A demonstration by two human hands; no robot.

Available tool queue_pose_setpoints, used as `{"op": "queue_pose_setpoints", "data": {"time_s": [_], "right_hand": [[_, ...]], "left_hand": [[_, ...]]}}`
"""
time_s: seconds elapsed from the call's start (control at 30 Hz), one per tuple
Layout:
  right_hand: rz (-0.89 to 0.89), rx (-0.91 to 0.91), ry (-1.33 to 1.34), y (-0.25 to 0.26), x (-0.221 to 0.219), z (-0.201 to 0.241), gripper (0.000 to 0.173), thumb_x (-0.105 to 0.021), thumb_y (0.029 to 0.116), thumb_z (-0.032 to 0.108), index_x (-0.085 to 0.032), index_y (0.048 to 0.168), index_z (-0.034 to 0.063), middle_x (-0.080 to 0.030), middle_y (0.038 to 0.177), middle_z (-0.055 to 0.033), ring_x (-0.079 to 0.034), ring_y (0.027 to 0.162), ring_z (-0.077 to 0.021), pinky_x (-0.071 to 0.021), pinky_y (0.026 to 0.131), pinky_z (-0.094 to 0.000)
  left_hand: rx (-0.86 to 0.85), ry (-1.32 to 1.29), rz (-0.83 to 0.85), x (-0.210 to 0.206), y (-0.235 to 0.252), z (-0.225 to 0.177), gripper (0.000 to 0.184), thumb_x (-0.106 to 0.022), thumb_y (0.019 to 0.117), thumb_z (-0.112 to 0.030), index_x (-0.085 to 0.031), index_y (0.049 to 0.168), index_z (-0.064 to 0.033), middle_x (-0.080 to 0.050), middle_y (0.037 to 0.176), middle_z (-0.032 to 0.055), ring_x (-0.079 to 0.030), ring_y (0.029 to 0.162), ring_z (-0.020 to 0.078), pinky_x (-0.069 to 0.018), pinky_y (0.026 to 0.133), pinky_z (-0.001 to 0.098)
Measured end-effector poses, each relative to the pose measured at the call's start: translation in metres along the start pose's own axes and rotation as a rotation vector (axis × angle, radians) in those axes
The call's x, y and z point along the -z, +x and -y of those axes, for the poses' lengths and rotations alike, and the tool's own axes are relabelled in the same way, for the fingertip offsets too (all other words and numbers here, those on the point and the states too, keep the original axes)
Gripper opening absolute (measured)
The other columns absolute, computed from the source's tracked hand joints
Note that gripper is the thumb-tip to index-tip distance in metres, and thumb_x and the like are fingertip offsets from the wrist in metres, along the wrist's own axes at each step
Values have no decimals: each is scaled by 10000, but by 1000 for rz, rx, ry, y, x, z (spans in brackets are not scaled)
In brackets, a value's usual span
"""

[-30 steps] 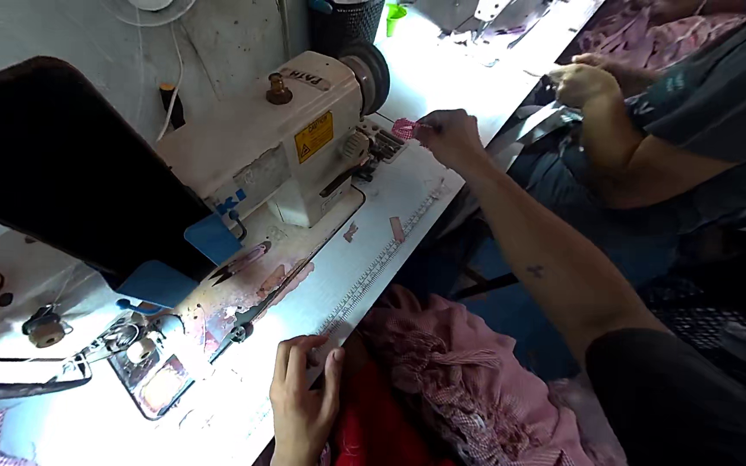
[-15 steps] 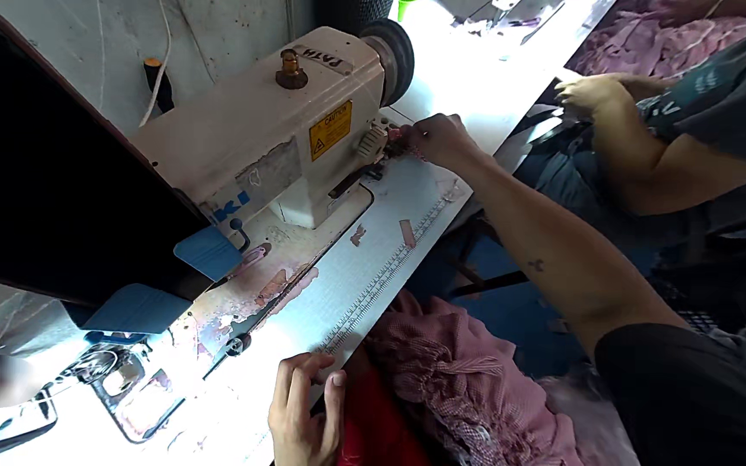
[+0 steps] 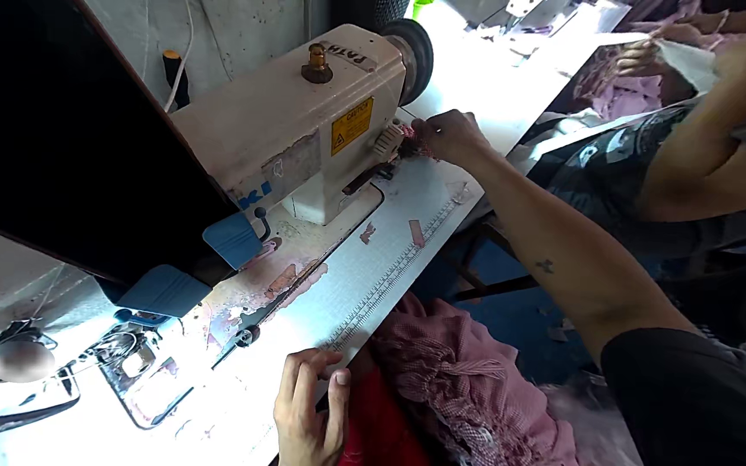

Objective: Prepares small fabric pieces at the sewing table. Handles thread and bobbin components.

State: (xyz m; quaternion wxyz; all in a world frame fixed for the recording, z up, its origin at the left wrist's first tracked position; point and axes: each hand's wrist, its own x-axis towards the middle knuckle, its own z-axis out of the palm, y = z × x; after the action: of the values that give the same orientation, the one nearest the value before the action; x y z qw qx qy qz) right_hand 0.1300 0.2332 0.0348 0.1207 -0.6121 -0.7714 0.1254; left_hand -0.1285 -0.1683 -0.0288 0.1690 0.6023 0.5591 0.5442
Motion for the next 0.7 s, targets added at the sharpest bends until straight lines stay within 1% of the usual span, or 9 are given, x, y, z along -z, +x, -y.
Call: {"op": "queue_pose_setpoints", "data": {"time_s": [0.03,0.07,0.17,0.23,0.33,0.43,0.57,0.63,0.7], "right_hand": [[4,-12,-7,0,1,0,564,-447,1087,456,-715,920,-12,-703,946,-255,-670,974,-464,-470,853,-689],[11,-23,-9,0,1,-2,519,-498,1073,428,-726,932,-16,-707,956,-260,-671,985,-468,-474,866,-693],[-3,-52,26,1,-3,-5,322,-704,964,341,-763,994,26,-727,1004,-232,-666,1030,-455,-471,908,-696],[-8,-50,43,2,-7,-4,302,-755,920,302,-729,1051,31,-717,1025,-223,-661,1031,-457,-479,899,-697],[18,1,-54,3,-12,-1,288,-703,956,285,-728,1121,50,-722,1059,-222,-667,1058,-460,-488,905,-704],[61,48,-163,3,-14,6,252,-650,985,243,-745,1059,21,-717,1066,-263,-664,1079,-494,-489,908,-711],[65,8,-208,8,-15,10,271,-676,948,271,-727,972,5,-707,1018,-273,-664,1036,-506,-496,851,-713],[72,-16,-200,8,-12,12,297,-690,940,291,-724,980,-1,-700,1021,-285,-655,1041,-515,-490,846,-719],[36,-31,-133,4,-7,8,308,-694,942,308,-739,1021,14,-710,1028,-271,-662,1034,-508,-488,855,-728]], "left_hand": [[0,-3,-1,0,0,0,316,-521,1068,-349,-679,1039,-77,-640,989,9,-621,904,27,-538,794,152],[1,-5,0,0,0,0,316,-520,1069,-351,-677,1037,-78,-640,990,9,-621,907,27,-538,797,152],[0,-4,4,0,0,0,314,-516,1070,-349,-680,1032,-84,-641,987,6,-624,920,29,-539,802,154],[-1,-6,4,1,0,0,319,-509,1073,-353,-679,1034,-86,-639,985,5,-623,919,28,-539,800,153],[-11,0,8,1,0,0,334,-497,1078,-362,-676,1033,-84,-643,989,7,-625,925,27,-537,808,151],[-1,2,24,1,-1,-1,336,-493,1080,-369,-668,1034,-87,-647,1006,12,-628,940,32,-541,819,161],[-9,0,15,1,-1,-1,330,-494,1079,-366,-668,1034,-90,-647,998,11,-631,931,35,-543,810,163],[-16,-2,12,1,-1,-2,332,-494,1079,-367,-667,1033,-87,-644,997,13,-628,926,32,-539,808,157],[-23,-6,5,1,-1,-1,330,-502,1074,-365,-670,1034,-84,-644,996,13,-626,910,29,-540,796,152]]}}
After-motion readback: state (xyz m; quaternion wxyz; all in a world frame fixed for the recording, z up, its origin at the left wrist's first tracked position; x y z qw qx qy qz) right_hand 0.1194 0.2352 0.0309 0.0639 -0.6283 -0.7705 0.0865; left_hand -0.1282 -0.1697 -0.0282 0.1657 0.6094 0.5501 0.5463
